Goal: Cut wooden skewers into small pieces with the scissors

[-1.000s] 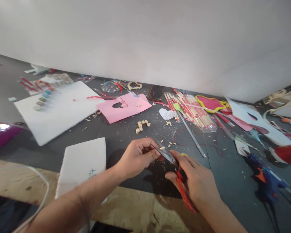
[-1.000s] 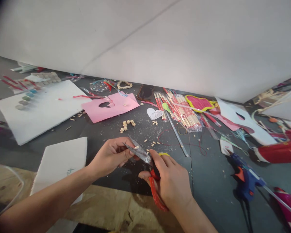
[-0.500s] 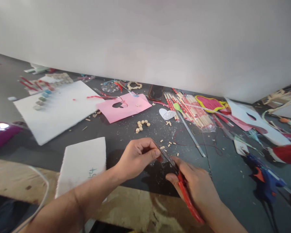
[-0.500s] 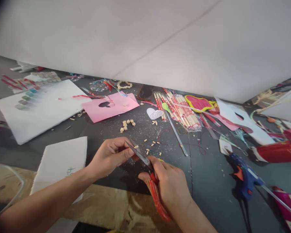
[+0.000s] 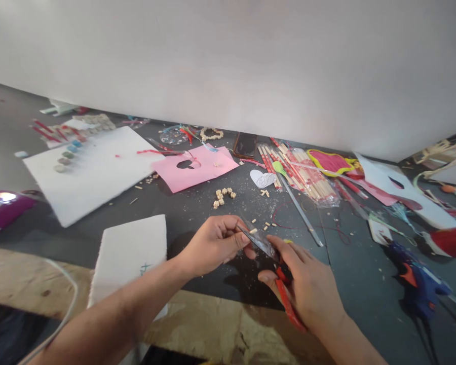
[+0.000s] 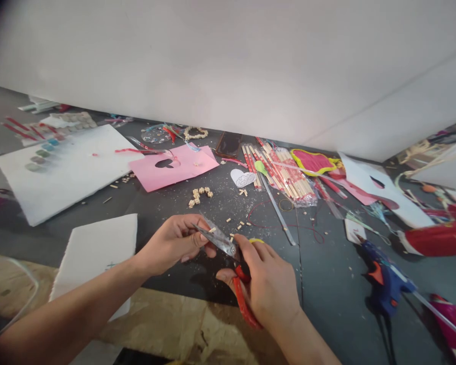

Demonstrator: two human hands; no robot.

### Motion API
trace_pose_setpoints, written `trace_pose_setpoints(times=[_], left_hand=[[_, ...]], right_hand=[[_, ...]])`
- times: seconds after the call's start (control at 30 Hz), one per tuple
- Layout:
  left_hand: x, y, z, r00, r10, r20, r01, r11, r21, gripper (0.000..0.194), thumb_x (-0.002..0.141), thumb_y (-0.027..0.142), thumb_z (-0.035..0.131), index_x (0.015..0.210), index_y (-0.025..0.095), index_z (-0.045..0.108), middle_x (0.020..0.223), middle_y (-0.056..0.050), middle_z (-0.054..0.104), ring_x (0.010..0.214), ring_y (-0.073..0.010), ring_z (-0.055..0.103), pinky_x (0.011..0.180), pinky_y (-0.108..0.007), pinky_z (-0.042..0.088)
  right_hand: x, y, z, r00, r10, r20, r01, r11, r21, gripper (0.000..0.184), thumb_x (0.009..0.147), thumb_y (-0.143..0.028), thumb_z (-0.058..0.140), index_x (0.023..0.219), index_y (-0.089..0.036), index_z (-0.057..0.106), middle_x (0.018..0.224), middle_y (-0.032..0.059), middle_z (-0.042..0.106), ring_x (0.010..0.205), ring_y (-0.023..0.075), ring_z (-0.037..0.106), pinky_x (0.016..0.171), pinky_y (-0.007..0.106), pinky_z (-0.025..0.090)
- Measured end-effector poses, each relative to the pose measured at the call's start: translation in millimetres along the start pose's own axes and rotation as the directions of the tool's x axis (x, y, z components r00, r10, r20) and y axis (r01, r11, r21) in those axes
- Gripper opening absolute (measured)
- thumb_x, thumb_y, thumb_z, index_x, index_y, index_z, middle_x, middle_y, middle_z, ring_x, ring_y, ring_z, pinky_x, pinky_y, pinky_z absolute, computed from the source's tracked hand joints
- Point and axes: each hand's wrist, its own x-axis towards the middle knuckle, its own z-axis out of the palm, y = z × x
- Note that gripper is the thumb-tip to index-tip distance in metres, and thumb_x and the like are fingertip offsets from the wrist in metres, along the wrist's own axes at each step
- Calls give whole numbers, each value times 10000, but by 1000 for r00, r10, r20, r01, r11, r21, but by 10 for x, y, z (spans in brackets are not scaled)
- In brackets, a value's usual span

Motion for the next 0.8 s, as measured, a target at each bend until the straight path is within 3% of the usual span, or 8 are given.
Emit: trace_pose_setpoints(times=[0.2, 0.47, 0.8], left_hand=[[3, -3, 18, 999, -28, 17, 29, 999, -44, 261, 755, 359, 619, 715, 119, 527, 604, -41, 656, 344, -10, 322, 354, -155, 232], [-9, -33, 27, 996, 80, -25, -76, 989, 127, 247, 808, 348, 558, 719, 118, 554, 641, -30, 635, 391, -12, 329, 394, -160, 251], [10, -57, 20, 989, 141, -53, -131, 979, 156, 245, 822, 365, 533, 779, 125, 538, 694, -31, 624, 437, -37, 422, 441, -178, 346]], right_hand=[[-31, -14, 21, 1000, -20, -17, 21, 999, 33, 408, 860, -455, 448, 1120, -157, 545, 880, 80, 699, 751, 181, 664, 615, 242, 497], [-20, -38, 5, 999, 9, 40, -13, 993, 115, 341, 855, -393, 472, 1114, -179, 533, 880, 61, 701, 737, 170, 667, 609, 241, 499], [-12, 28, -35, 997, 39, 67, -41, 998, 39, 565, 769, -494, 551, 1226, -178, 451, 1001, 96, 641, 893, 223, 614, 684, 306, 499]])
